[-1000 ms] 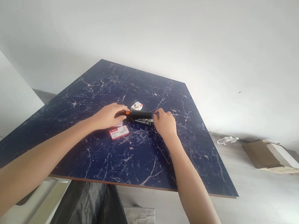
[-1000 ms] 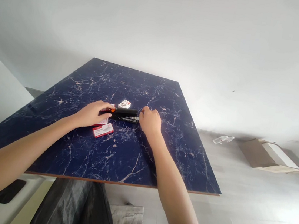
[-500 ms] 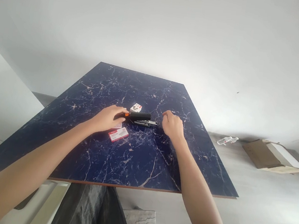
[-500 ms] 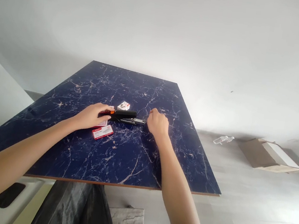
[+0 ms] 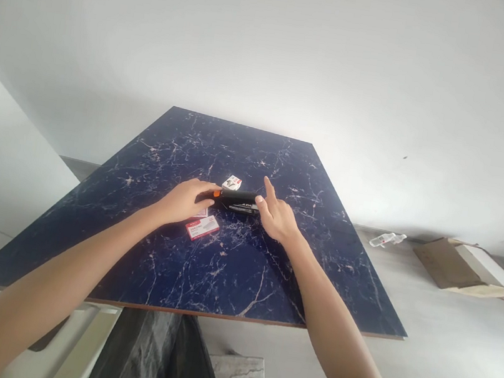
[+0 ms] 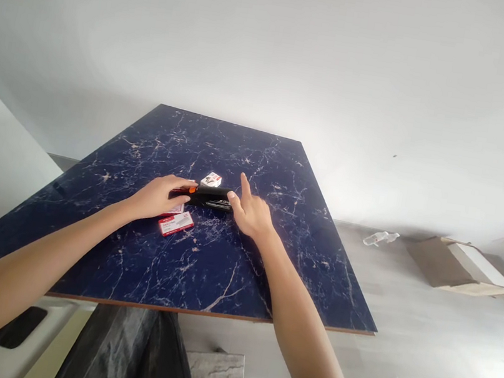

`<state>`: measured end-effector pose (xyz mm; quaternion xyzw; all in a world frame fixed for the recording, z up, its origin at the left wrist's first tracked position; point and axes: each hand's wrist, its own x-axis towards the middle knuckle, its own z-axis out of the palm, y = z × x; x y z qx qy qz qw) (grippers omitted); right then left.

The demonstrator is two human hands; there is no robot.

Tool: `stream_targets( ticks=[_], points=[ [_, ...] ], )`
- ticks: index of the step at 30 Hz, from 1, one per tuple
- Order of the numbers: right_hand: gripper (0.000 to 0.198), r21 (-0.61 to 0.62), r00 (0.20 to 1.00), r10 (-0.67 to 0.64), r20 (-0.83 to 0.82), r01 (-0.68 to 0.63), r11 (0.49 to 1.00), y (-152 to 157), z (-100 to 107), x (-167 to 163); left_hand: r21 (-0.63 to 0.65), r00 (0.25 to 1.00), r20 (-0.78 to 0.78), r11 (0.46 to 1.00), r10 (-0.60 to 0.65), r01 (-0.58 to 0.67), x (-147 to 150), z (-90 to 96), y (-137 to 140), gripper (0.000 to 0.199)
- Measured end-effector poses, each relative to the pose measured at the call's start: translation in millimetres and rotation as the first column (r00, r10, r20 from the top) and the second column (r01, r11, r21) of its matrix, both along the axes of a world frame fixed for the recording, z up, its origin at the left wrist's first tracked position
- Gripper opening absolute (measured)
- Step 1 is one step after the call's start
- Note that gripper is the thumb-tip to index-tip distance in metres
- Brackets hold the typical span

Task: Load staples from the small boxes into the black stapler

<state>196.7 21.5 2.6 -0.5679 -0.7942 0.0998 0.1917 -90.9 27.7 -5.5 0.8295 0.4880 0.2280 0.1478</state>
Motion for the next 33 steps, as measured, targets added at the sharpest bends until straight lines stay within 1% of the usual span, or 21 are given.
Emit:
stream_targets(
  ticks=[2,6,8,11,17,21,26,29,31,33],
  points=[
    [0.079,0.02,0.999,-0.022,0.034,0.021,1.0,1,-1,-6,0.013,1.0,0.011,1.0,-0.008,0.008,0,0.2,0,0.044],
    [0.082,0.063,0.99,-0.114,0.078,0.11,0.992,6,-3,-24,0.081,0.998,0.026,0.996,-0.048,0.046,1,-2.1,4,0.051],
    [0.081,0.078,0.988,-0.142,0.062,0.137,0.987,9,-6,-31,0.091,0.997,0.049,0.995,-0.054,0.05,2,-4.0,5,0.054],
    [0.078,0.079,0.992,-0.128,-0.01,0.129,0.989,11,-10,-33,0.078,0.996,0.077,0.996,-0.052,0.046,2,-4.6,6,0.056],
    [0.076,0.01,0.983,-0.074,-0.169,0.077,0.997,13,-15,-27,0.031,0.996,0.087,0.999,-0.037,0.034,5,0.3,3,0.063],
    [0.077,-0.037,0.975,-0.073,-0.211,0.066,0.997,12,-13,-27,0.015,0.994,0.1,0.999,-0.034,0.033,6,1.2,3,0.068],
    [0.08,-0.087,0.966,-0.083,-0.246,0.063,0.994,10,-12,-27,-0.002,0.995,0.1,1.0,-0.028,0.029,5,-0.2,2,0.069],
    [0.074,-0.073,0.936,-0.129,-0.326,0.111,0.991,8,-13,-27,-0.007,0.997,0.071,1.0,-0.022,0.022,5,-2.0,1,0.067],
    [0.069,-0.052,0.887,-0.169,-0.43,0.162,0.985,6,-12,-26,-0.013,0.999,0.048,1.0,-0.013,0.014,5,-3.2,1,0.065],
    [0.07,-0.049,0.835,-0.194,-0.515,0.197,0.979,5,-11,-24,-0.015,0.999,0.037,1.0,-0.005,0.006,4,-4.0,0,0.065]
  ],
)
